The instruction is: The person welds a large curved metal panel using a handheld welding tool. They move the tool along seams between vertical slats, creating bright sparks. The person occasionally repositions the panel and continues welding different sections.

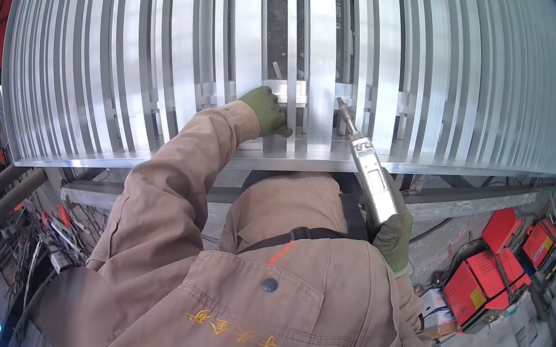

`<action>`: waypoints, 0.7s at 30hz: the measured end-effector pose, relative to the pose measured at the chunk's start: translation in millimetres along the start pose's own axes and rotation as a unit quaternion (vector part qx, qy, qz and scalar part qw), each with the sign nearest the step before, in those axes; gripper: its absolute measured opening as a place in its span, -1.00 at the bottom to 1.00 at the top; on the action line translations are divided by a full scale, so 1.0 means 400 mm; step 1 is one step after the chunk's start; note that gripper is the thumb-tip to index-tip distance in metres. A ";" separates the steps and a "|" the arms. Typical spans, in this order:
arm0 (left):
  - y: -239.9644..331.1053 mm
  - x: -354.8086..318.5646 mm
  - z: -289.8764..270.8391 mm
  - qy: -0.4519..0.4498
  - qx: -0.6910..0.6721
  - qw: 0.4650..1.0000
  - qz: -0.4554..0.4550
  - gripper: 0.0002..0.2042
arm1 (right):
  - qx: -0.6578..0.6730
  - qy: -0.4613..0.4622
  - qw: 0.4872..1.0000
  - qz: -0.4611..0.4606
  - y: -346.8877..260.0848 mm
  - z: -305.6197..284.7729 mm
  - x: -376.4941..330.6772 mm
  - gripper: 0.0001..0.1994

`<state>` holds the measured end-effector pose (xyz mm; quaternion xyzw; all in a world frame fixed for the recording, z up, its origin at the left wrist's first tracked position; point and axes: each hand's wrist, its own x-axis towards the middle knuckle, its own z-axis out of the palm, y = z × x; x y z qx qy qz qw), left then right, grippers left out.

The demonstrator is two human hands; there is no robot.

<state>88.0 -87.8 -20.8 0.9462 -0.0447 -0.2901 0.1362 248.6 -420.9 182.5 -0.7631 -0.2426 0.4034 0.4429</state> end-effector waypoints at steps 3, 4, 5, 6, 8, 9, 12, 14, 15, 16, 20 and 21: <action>-0.006 0.003 0.021 0.027 -0.012 1.000 0.006 -0.63 | -0.001 0.001 1.000 0.008 -0.011 0.003 -0.001 0.14; -0.006 0.004 0.026 0.039 -0.016 0.999 0.007 -0.62 | 0.001 -0.001 1.000 0.013 -0.015 0.002 -0.002 0.14; -0.007 0.005 0.032 0.046 -0.014 0.999 0.011 -0.62 | 0.003 -0.004 1.000 0.019 -0.020 0.001 -0.003 0.15; -0.008 0.002 0.034 0.050 -0.009 0.999 0.010 -0.62 | 0.008 -0.009 1.000 0.023 -0.022 -0.001 -0.003 0.15; -0.005 0.001 0.038 0.049 -0.002 0.999 0.004 -0.62 | 0.016 -0.012 1.000 0.017 -0.007 -0.004 -0.005 0.15; -0.006 0.003 0.038 0.049 -0.005 0.999 0.002 -0.62 | 0.013 -0.009 1.000 0.011 -0.005 -0.002 -0.005 0.15; -0.007 0.004 0.032 0.043 -0.007 0.999 0.004 -0.61 | 0.007 0.003 1.000 0.005 -0.007 0.001 -0.007 0.15; -0.005 0.003 0.020 0.036 -0.005 0.999 0.006 -0.61 | 0.000 0.004 1.000 0.000 -0.008 -0.002 -0.008 0.12; -0.001 -0.002 0.015 0.031 -0.006 0.999 0.004 -0.61 | -0.006 -0.002 1.000 -0.005 -0.012 -0.009 -0.009 0.09; 0.002 -0.005 0.014 0.026 -0.007 1.000 0.001 -0.60 | -0.010 -0.008 1.000 -0.003 -0.019 -0.014 -0.006 0.06; 0.012 -0.006 0.045 0.090 -0.017 0.995 -0.025 -0.63 | -0.002 -0.042 0.999 0.004 -0.021 -0.045 0.032 -0.06; 0.018 -0.016 0.065 0.146 -0.026 0.988 -0.032 -0.66 | 0.013 -0.054 0.998 -0.001 0.000 -0.073 0.044 -0.09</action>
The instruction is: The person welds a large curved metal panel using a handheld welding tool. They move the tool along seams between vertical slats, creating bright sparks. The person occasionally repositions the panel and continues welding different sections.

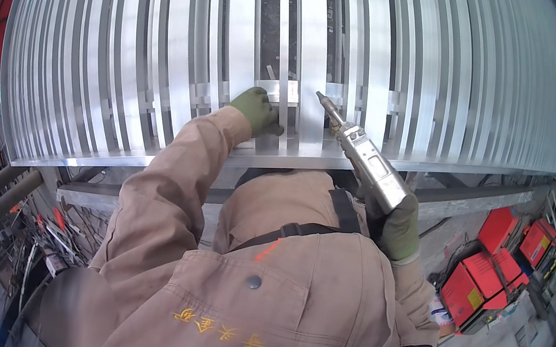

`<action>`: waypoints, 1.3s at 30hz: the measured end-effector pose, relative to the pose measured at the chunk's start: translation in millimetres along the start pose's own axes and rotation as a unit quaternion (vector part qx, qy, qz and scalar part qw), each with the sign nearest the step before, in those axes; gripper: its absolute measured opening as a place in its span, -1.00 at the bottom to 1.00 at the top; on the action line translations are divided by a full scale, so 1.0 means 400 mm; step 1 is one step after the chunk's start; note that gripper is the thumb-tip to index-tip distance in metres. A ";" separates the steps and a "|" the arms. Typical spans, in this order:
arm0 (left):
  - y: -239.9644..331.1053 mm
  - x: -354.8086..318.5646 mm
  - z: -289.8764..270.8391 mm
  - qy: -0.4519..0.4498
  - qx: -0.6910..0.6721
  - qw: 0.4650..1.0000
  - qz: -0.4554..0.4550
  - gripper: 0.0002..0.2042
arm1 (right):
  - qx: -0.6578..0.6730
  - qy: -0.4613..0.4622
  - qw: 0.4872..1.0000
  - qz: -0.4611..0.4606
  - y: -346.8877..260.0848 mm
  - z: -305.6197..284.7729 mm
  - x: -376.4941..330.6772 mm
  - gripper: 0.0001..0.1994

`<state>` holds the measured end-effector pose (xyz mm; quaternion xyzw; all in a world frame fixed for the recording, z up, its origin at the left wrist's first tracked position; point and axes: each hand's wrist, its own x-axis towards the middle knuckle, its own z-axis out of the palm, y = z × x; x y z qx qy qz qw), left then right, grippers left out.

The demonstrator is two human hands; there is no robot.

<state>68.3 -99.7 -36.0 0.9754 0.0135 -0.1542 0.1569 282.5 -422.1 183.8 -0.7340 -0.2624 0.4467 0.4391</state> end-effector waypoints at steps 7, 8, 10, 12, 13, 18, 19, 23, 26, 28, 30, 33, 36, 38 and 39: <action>0.118 -0.176 0.008 0.354 -0.082 0.884 -0.294 -0.77 | 0.142 -0.083 0.976 0.145 -0.189 -0.168 0.150 0.09; 0.127 -0.205 0.028 0.377 -0.093 0.853 -0.350 -0.76 | 0.129 -0.100 0.976 0.144 -0.212 -0.184 0.182 0.11; 0.154 -0.251 0.083 0.379 -0.085 0.815 -0.430 -0.67 | 0.126 -0.085 0.972 0.180 -0.264 -0.177 0.239 0.05; 0.181 -0.264 0.109 0.419 -0.046 0.765 -0.487 -0.62 | 0.077 -0.129 0.969 0.195 -0.271 -0.188 0.305 -0.10; 0.187 -0.255 0.115 0.430 -0.024 0.748 -0.505 -0.60 | 0.049 -0.151 0.967 0.198 -0.272 -0.189 0.338 -0.17; 0.173 -0.206 0.063 0.453 -0.097 0.642 -0.612 -0.63 | -0.119 -0.380 0.906 0.142 -0.223 -0.128 0.483 -0.25; 0.177 -0.205 0.056 0.434 -0.088 0.650 -0.618 -0.63 | -0.123 -0.341 0.916 0.171 -0.227 -0.091 0.461 -0.22; 0.173 -0.202 0.062 0.399 -0.084 0.647 -0.644 -0.58 | -0.238 -0.382 0.882 0.142 -0.179 -0.039 0.516 -0.13; 0.185 -0.191 0.049 0.370 -0.099 0.630 -0.676 -0.50 | -0.236 -0.408 0.874 0.115 -0.151 -0.027 0.546 -0.11; 0.186 -0.184 0.043 0.346 -0.116 0.615 -0.699 -0.47 | -0.255 -0.393 0.880 0.072 -0.123 -0.025 0.552 -0.10; 0.183 -0.184 0.051 0.335 -0.123 0.611 -0.706 -0.45 | -0.216 -0.409 0.879 0.113 -0.138 -0.017 0.549 -0.09; 0.181 -0.184 0.062 0.336 -0.116 0.610 -0.708 -0.45 | -0.184 -0.429 0.872 0.144 -0.142 -0.003 0.554 -0.09; 0.184 -0.186 0.052 0.341 -0.120 0.612 -0.704 -0.45 | -0.204 -0.442 0.856 0.173 -0.147 0.008 0.563 -0.10; 0.183 -0.184 0.048 0.345 -0.118 0.614 -0.700 -0.46 | -0.224 -0.443 0.849 0.180 -0.139 0.009 0.572 -0.09; 0.182 -0.184 0.050 0.347 -0.112 0.615 -0.699 -0.46 | -0.232 -0.441 0.849 0.175 -0.124 0.010 0.576 -0.09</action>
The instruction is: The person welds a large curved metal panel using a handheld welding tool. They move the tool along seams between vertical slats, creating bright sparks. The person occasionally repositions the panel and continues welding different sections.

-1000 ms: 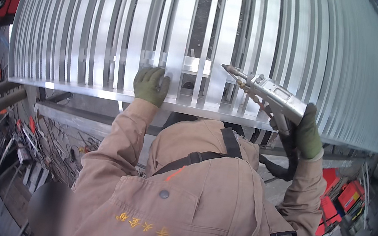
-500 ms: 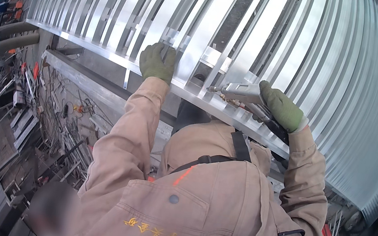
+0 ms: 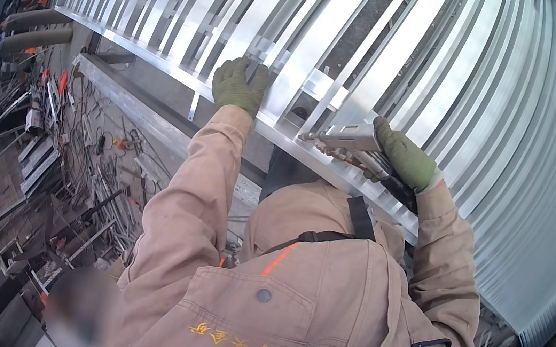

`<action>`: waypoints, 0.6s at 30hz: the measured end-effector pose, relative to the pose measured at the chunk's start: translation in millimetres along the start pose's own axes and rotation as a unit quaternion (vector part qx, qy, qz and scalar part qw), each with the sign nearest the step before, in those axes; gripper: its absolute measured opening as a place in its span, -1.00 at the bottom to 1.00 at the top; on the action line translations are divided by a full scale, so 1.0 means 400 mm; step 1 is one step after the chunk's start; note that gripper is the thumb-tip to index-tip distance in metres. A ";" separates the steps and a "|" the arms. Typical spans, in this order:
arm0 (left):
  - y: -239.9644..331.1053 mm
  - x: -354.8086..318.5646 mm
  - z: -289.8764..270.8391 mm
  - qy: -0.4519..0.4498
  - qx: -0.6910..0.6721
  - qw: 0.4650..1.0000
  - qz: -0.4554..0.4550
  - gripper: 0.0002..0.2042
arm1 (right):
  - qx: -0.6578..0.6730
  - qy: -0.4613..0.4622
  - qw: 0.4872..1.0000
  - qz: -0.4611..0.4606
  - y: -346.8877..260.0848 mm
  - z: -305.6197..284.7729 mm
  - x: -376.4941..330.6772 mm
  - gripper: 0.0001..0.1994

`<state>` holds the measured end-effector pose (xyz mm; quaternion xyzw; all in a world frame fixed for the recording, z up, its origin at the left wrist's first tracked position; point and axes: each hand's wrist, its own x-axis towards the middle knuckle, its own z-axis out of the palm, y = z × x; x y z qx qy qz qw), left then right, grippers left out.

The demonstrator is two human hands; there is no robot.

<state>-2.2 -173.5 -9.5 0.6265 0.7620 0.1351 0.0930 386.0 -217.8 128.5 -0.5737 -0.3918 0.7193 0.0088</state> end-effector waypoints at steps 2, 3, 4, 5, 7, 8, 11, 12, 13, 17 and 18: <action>-0.005 0.003 0.000 -0.001 0.002 1.000 0.002 -0.45 | -0.008 0.007 1.000 0.000 0.008 -0.001 0.008 -0.08; -0.003 0.005 -0.003 -0.008 0.000 1.000 0.000 -0.45 | -0.007 0.011 1.000 0.001 0.006 0.001 0.007 -0.07; -0.001 0.006 -0.005 -0.015 -0.001 1.000 -0.001 -0.45 | -0.009 0.010 1.000 -0.003 0.009 -0.001 0.010 -0.07; 0.002 0.004 -0.007 -0.012 0.000 1.000 -0.001 -0.44 | -0.011 0.010 1.000 -0.007 0.010 -0.002 0.013 -0.06; 0.008 0.002 -0.008 -0.006 0.003 1.000 0.003 -0.44 | -0.019 0.002 1.000 -0.019 0.021 -0.011 0.025 -0.06; 0.012 0.001 -0.009 -0.004 0.006 1.000 0.001 -0.44 | -0.021 -0.003 1.000 -0.022 0.023 -0.014 0.026 -0.06; 0.012 0.001 -0.006 0.006 0.023 1.000 0.009 -0.45 | -0.022 -0.007 0.999 -0.038 0.023 -0.018 0.032 -0.09; 0.009 0.003 -0.003 0.010 0.032 0.999 0.021 -0.46 | -0.027 0.003 0.998 -0.063 0.047 -0.017 0.048 -0.09; 0.041 0.023 -0.038 0.018 0.042 0.998 0.036 -0.47 | -0.036 0.011 0.996 -0.079 0.053 -0.023 0.058 -0.10; -0.024 0.012 0.014 0.002 0.048 0.994 0.099 -0.62 | -0.024 0.004 1.000 -0.020 0.041 -0.009 0.038 -0.12; -0.039 0.003 0.034 0.052 0.041 0.992 0.110 -0.63 | -0.120 0.028 0.991 -0.047 0.060 -0.016 0.056 -0.11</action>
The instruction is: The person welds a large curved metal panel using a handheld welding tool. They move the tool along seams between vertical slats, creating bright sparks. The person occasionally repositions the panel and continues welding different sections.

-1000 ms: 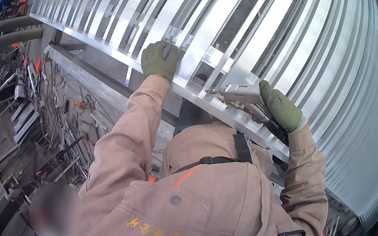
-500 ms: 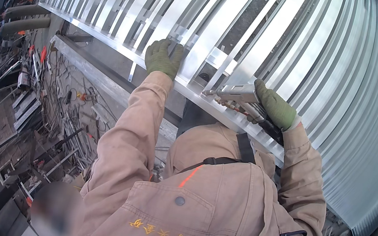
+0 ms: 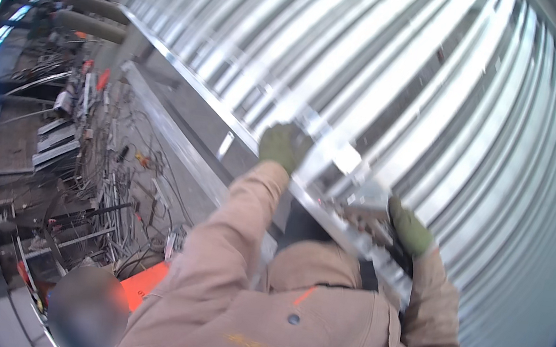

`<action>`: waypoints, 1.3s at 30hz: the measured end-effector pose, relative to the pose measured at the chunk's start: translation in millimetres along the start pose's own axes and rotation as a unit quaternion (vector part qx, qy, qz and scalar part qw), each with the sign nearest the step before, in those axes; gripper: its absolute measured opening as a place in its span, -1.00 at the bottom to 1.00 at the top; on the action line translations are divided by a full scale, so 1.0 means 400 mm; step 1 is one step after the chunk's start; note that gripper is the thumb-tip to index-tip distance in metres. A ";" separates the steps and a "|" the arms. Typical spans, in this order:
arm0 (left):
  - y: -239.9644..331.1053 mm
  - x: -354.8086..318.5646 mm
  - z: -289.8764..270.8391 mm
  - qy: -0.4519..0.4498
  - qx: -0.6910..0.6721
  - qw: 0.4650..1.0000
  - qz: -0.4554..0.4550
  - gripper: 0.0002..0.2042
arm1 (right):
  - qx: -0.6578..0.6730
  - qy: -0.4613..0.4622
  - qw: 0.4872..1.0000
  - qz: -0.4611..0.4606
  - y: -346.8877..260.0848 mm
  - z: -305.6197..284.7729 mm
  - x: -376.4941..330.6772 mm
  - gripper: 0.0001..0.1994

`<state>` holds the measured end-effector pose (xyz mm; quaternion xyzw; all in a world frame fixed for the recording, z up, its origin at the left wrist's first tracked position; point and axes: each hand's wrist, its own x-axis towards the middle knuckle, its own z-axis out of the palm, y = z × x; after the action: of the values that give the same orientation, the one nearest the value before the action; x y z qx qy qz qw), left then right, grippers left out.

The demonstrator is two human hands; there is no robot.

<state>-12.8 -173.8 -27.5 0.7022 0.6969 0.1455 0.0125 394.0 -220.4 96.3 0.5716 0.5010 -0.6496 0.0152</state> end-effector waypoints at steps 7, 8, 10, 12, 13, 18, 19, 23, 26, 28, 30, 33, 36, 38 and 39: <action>0.025 0.012 -0.069 -0.136 -0.008 0.987 -0.090 -0.46 | -0.096 0.022 0.993 -0.069 0.065 0.024 0.046 0.01; 0.036 0.001 -0.063 -0.098 -0.006 0.991 -0.090 -0.44 | -0.078 0.020 0.993 -0.087 0.086 0.027 0.057 0.01; 0.057 0.016 -0.080 -0.086 -0.013 0.991 -0.100 -0.42 | -0.020 0.008 0.998 -0.060 0.096 0.028 0.062 0.01; 0.080 0.032 -0.122 -0.136 -0.027 0.983 -0.119 -0.41 | -0.009 0.000 1.000 -0.021 0.057 0.019 0.039 -0.02; 0.082 0.033 -0.126 -0.142 -0.031 0.982 -0.121 -0.40 | -0.015 0.002 1.000 -0.024 0.019 0.017 0.012 -0.02; 0.057 0.012 -0.082 -0.115 -0.029 0.986 -0.113 -0.43 | 0.033 -0.014 0.999 -0.024 -0.094 0.020 -0.068 -0.06; 0.059 0.013 -0.086 -0.122 -0.037 0.985 -0.114 -0.44 | 0.045 -0.015 0.999 -0.022 -0.119 0.020 -0.087 -0.07; 0.076 0.027 -0.097 -0.100 -0.054 0.988 -0.107 -0.47 | 0.081 -0.028 0.996 -0.006 0.012 0.016 -0.002 -0.09; 0.078 0.019 -0.125 -0.079 -0.039 0.990 -0.105 -0.47 | -0.007 -0.008 0.999 -0.036 0.011 0.018 0.005 -0.09; 0.078 0.020 -0.143 -0.088 -0.045 0.990 -0.103 -0.46 | 0.002 -0.008 0.999 -0.042 -0.059 0.026 -0.044 -0.05; 0.075 0.024 -0.133 -0.117 -0.020 0.987 -0.107 -0.41 | -0.047 0.004 0.998 -0.037 -0.025 0.020 -0.029 -0.05; 0.081 0.076 -0.141 -0.206 0.023 0.973 -0.105 -0.36 | -0.112 0.052 0.989 -0.079 0.015 0.024 -0.014 -0.09; 0.010 0.056 -0.037 -0.215 0.028 0.969 -0.117 -0.43 | -0.067 0.041 0.993 -0.085 0.067 0.030 0.019 -0.22; 0.062 0.079 -0.045 -0.214 -0.009 0.971 -0.102 -0.49 | -0.039 0.010 0.998 -0.056 0.046 0.011 -0.012 -0.21; -0.001 0.033 -0.008 -0.185 0.031 0.981 -0.058 -0.50 | -0.032 -0.020 0.998 -0.042 -0.026 0.010 -0.029 -0.17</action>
<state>-14.2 -161.5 -22.1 0.6753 0.7263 -0.0093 0.1280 389.0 -224.3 111.3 0.5360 0.5447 -0.6448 0.0163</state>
